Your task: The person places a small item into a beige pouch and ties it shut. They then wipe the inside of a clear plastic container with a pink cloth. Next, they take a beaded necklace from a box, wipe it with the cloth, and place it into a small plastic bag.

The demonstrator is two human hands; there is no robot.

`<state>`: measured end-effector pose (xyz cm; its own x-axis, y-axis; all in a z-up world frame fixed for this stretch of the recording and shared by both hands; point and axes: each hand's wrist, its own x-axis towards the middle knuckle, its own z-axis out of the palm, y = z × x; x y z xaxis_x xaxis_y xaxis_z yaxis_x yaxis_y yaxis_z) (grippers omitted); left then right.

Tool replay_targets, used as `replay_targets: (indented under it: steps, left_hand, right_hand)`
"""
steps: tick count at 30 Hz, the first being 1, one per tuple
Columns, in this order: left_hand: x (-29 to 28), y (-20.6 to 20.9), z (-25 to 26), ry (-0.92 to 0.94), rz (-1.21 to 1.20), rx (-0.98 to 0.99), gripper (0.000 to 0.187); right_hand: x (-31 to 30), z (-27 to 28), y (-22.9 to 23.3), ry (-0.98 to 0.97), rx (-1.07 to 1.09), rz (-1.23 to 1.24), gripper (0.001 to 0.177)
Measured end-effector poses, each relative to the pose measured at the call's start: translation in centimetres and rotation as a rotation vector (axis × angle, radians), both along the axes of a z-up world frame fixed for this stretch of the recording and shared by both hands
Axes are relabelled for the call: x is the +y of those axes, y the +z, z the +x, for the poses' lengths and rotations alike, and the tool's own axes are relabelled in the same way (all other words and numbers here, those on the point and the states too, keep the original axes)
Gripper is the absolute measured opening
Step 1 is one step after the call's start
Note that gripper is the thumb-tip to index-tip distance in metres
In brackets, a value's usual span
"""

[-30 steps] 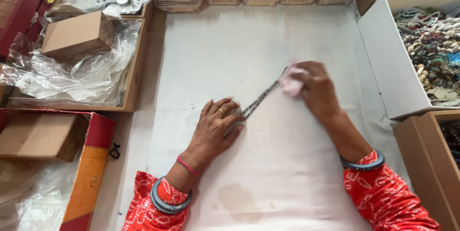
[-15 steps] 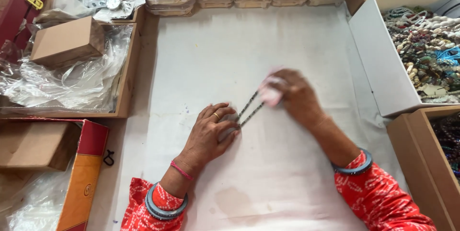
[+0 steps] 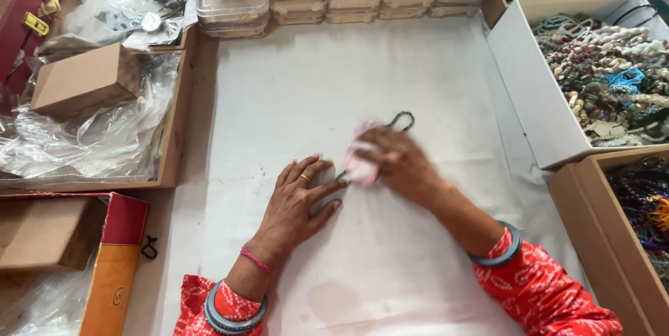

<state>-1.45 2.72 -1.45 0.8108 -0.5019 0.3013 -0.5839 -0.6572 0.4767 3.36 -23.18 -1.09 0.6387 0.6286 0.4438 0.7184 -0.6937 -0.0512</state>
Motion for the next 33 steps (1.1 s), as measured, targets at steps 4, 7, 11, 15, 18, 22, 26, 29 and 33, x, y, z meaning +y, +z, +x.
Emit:
replay_targets:
  steps: [4,7,11,15,18,22,26,29,33]
  left_hand:
    - [0.0,0.1,-0.1,0.012,-0.021,0.022,0.032]
    - [-0.1,0.1,-0.1,0.013,-0.009,0.034,0.031]
    - [-0.1,-0.2,0.1,0.014,0.002,0.038,0.034]
    - [0.1,-0.1,0.1,0.023,0.083,0.046,0.028]
    - [0.0,0.0,0.0,0.015,0.035,0.054,0.031]
    - [0.0,0.0,0.0,0.025,-0.002,0.059,0.031]
    - [0.0,-0.1,0.0,0.019,0.008,0.039,0.032]
    - [-0.2,-0.1,0.3,0.018,0.023,0.029,0.035]
    - [0.0,-0.3,0.2,0.031,0.140,0.058,0.026]
  right_hand:
    - [-4.2,2.6,0.4,-0.215,0.026,0.140,0.049]
    - [-6.1,3.4,-1.4,-0.481,-0.028,0.072,0.039]
    - [-1.0,0.4,0.0,-0.197,-0.103,0.118,0.043]
    - [1.8,-1.6,0.7,0.054,-0.051,0.046,0.045]
    - [-1.2,0.7,0.1,-0.005,0.004,0.067,0.042]
    - [-6.4,3.8,-1.2,-0.279,0.018,0.140,0.042]
    - [-5.0,2.9,-1.0,-0.454,-0.011,0.168,0.028]
    - [-0.3,0.1,-0.2,-0.118,-0.061,0.138,0.045]
    - [1.4,-1.1,-0.9,0.060,-0.065,0.060,0.040]
